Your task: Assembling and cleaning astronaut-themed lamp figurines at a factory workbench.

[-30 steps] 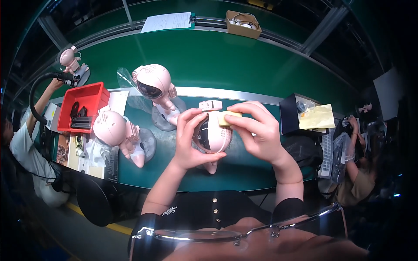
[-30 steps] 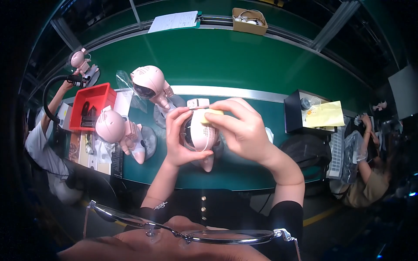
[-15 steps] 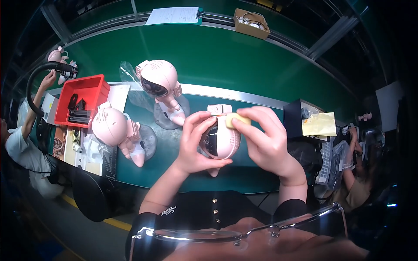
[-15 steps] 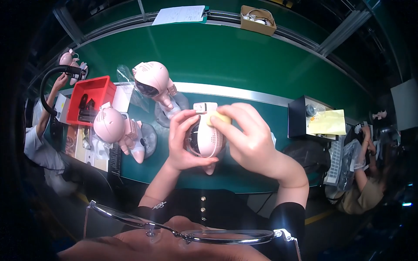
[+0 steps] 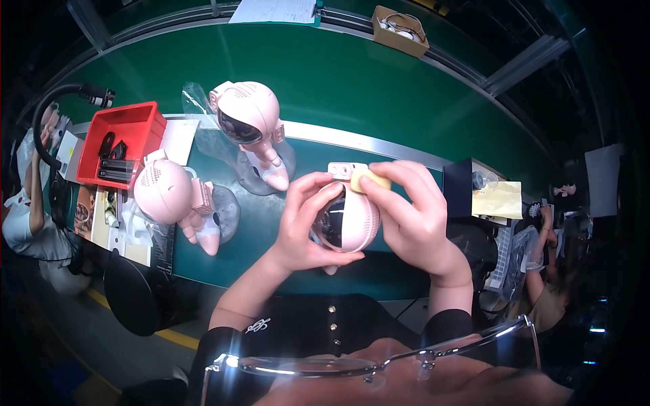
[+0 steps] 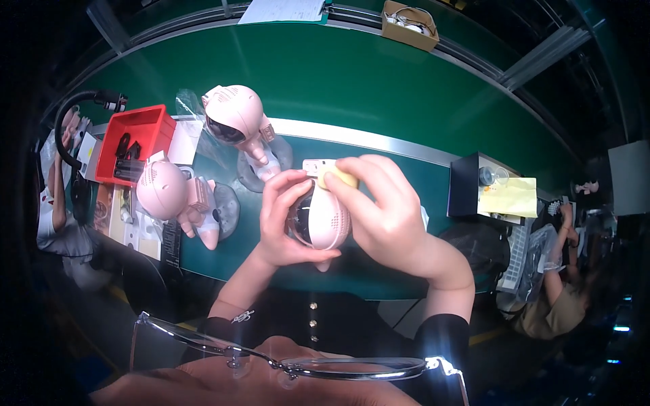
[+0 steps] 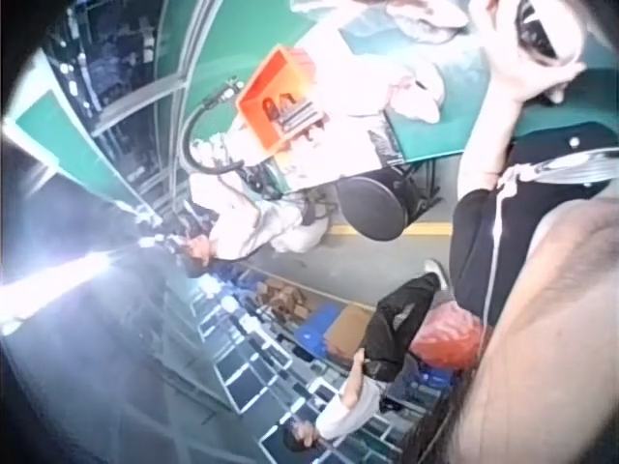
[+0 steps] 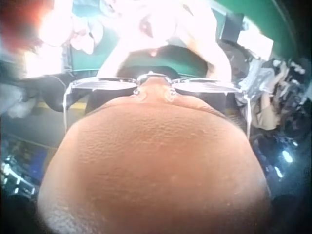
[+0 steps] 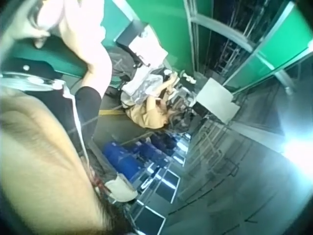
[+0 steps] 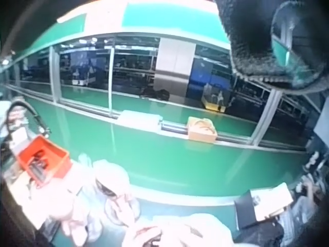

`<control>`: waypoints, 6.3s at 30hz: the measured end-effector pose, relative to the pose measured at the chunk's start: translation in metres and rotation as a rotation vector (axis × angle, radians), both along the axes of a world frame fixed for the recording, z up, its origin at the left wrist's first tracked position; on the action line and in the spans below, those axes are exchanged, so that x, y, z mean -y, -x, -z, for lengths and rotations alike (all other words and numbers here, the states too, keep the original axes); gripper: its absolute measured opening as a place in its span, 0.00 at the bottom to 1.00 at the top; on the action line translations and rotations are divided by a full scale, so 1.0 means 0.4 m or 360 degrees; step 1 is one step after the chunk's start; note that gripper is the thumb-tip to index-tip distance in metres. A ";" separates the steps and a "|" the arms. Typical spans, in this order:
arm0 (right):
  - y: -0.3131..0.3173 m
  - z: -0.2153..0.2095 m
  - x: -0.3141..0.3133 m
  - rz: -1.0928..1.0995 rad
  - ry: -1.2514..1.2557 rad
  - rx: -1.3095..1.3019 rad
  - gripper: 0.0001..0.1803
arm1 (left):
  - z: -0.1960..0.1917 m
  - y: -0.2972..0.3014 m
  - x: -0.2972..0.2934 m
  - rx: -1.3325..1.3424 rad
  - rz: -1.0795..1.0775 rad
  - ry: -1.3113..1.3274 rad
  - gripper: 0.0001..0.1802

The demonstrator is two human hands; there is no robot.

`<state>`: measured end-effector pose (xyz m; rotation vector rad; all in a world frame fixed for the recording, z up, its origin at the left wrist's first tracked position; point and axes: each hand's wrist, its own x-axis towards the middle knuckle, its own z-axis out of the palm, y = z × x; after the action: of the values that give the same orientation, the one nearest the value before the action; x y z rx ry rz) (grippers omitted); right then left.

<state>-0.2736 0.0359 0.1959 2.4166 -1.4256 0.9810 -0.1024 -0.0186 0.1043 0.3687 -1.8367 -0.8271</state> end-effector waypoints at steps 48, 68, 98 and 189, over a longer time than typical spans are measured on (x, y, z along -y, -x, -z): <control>0.392 0.466 -0.055 0.1476 -0.0529 0.0795 0.13 | 0.086 0.034 -0.008 -0.0271 0.0168 -0.0298 0.78; 0.125 0.165 -0.093 0.0195 0.0064 0.1399 0.10 | 0.075 0.017 -0.053 -0.0420 0.0370 -0.0871 0.57; 0.208 0.116 -0.172 -0.0949 -0.1104 0.1226 0.20 | 0.031 -0.018 -0.007 -0.0057 0.0356 -0.0626 0.59; 0.190 0.346 -0.222 0.0686 -0.0769 0.1883 0.10 | 0.094 -0.019 0.000 -0.0037 0.0299 -0.0645 0.66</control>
<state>-0.3495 0.1248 0.0575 1.4941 -2.6016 2.2912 -0.0950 -0.0187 0.0666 0.4423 -1.6939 -1.3348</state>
